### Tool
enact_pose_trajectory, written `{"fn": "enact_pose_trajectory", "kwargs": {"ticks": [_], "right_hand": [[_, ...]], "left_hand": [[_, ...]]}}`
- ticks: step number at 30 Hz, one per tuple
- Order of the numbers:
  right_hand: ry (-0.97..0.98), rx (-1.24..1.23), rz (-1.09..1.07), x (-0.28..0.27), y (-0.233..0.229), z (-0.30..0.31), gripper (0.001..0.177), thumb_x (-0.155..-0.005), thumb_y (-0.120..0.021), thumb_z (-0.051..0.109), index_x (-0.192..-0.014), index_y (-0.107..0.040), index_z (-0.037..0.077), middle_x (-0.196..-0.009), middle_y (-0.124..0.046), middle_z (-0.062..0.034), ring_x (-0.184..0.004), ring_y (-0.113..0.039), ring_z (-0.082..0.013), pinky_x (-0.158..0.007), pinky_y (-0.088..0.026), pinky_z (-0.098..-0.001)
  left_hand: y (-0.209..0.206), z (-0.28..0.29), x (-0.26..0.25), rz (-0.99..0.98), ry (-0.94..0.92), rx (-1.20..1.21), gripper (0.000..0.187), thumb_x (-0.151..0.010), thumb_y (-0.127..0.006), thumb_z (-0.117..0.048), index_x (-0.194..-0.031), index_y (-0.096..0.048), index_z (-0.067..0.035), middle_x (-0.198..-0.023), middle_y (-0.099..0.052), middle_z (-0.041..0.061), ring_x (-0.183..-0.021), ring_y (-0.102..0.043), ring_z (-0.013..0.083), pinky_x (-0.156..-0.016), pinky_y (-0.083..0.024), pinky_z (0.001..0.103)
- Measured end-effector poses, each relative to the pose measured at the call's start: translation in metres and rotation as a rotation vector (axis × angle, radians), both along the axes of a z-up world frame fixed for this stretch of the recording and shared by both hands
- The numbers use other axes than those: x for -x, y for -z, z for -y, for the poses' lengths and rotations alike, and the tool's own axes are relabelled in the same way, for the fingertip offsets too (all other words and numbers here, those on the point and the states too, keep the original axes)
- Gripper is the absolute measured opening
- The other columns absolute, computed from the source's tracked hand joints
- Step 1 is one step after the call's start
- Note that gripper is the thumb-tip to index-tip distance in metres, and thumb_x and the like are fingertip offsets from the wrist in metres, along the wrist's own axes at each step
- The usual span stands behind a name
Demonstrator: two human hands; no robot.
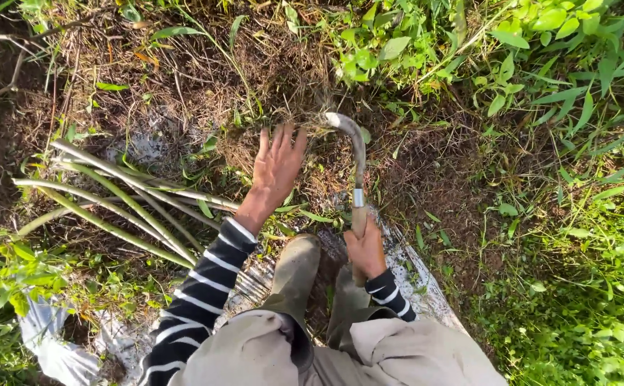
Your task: The person uses a sickle to cut weeds and grass at the base of plants in a garden bed. They pull the cut vegetation by hand and place it onto a white plastic sheet laid on the ground.
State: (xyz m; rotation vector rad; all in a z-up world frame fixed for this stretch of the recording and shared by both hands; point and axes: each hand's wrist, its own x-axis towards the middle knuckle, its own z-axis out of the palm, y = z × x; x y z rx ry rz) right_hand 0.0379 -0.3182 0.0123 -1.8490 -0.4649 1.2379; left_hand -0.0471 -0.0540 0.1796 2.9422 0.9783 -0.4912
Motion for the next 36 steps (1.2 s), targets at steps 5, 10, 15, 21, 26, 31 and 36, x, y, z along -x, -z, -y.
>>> {"fn": "enact_pose_trajectory", "kwargs": {"ticks": [5, 10, 15, 21, 26, 31, 36], "right_hand": [[0.045, -0.072, 0.064, -0.032, -0.028, -0.031, 0.044, -0.093, -0.053, -0.001, -0.133, -0.046, -0.014, -0.065, -0.061, -0.0174, -0.039, -0.055, -0.0158, -0.035, -0.046, -0.0299], [-0.015, -0.024, 0.024, -0.019, -0.043, -0.013, 0.033, -0.092, -0.054, 0.0, -0.124, -0.053, -0.008, -0.065, -0.062, -0.0137, -0.038, -0.057, -0.0159, -0.034, -0.05, -0.0293], [0.072, 0.009, 0.054, -0.03, -0.039, 0.007, 0.013, -0.091, -0.056, 0.006, -0.102, -0.056, -0.001, -0.052, -0.06, -0.0136, -0.034, -0.058, -0.0185, -0.033, -0.048, -0.0309], [-0.029, -0.009, 0.025, -0.014, -0.005, 0.002, 0.019, -0.087, -0.054, 0.0, -0.104, -0.056, -0.008, -0.05, -0.057, -0.0148, -0.033, -0.056, -0.0202, -0.031, -0.048, -0.0329], [0.061, 0.012, 0.074, -0.027, -0.045, 0.004, 0.012, -0.087, -0.054, -0.002, -0.099, -0.056, -0.003, -0.052, -0.058, -0.0153, -0.033, -0.057, -0.0216, -0.032, -0.048, -0.034], [-0.096, 0.03, 0.074, -0.02, -0.02, 0.012, 0.011, -0.087, -0.055, -0.002, -0.098, -0.057, 0.0, -0.059, -0.06, -0.0131, -0.039, -0.056, -0.017, -0.038, -0.049, -0.0325], [-0.34, 0.012, 0.103, -0.003, -0.04, -0.012, 0.065, -0.094, -0.059, 0.002, -0.15, -0.031, -0.017, -0.121, -0.057, -0.0475, -0.108, -0.063, -0.0603, -0.077, -0.057, -0.0709]], "left_hand": [[0.012, -0.025, -0.021, 0.041, -0.032, -0.348, 0.055, -0.092, -0.067, -0.006, -0.141, -0.047, -0.019, -0.147, -0.047, 0.023, -0.138, -0.046, 0.0378, -0.117, -0.019, 0.065], [0.059, -0.025, 0.002, -0.223, -0.151, 0.127, 0.065, -0.081, -0.078, -0.003, -0.137, -0.055, -0.023, -0.129, -0.061, 0.017, -0.117, -0.063, 0.0363, -0.098, -0.043, 0.069], [0.053, 0.003, 0.046, -0.054, -0.186, 0.146, 0.036, -0.09, -0.073, -0.025, -0.124, -0.064, -0.019, -0.133, -0.062, 0.018, -0.129, -0.056, 0.034, -0.105, -0.039, 0.066], [0.029, 0.025, 0.04, -0.038, -0.241, 0.145, 0.075, -0.082, -0.073, -0.057, -0.144, -0.052, -0.021, -0.149, -0.048, 0.021, -0.143, -0.038, 0.0398, -0.11, -0.022, 0.076], [0.066, 0.042, 0.038, -0.099, -0.229, -0.006, 0.036, -0.093, -0.069, -0.038, -0.128, -0.063, -0.028, -0.147, -0.055, 0.012, -0.142, -0.041, 0.0357, -0.11, -0.018, 0.078], [0.083, 0.015, 0.063, 0.019, -0.238, -0.045, 0.023, -0.086, -0.076, -0.015, -0.105, -0.072, -0.027, -0.128, -0.064, 0.002, -0.132, -0.05, 0.0259, -0.109, -0.035, 0.064], [0.069, -0.005, 0.122, 0.416, -0.308, 0.057, 0.04, -0.079, -0.063, 0.013, -0.107, -0.076, -0.012, -0.117, -0.065, 0.014, -0.127, -0.053, 0.0281, -0.104, -0.05, 0.046]]}}
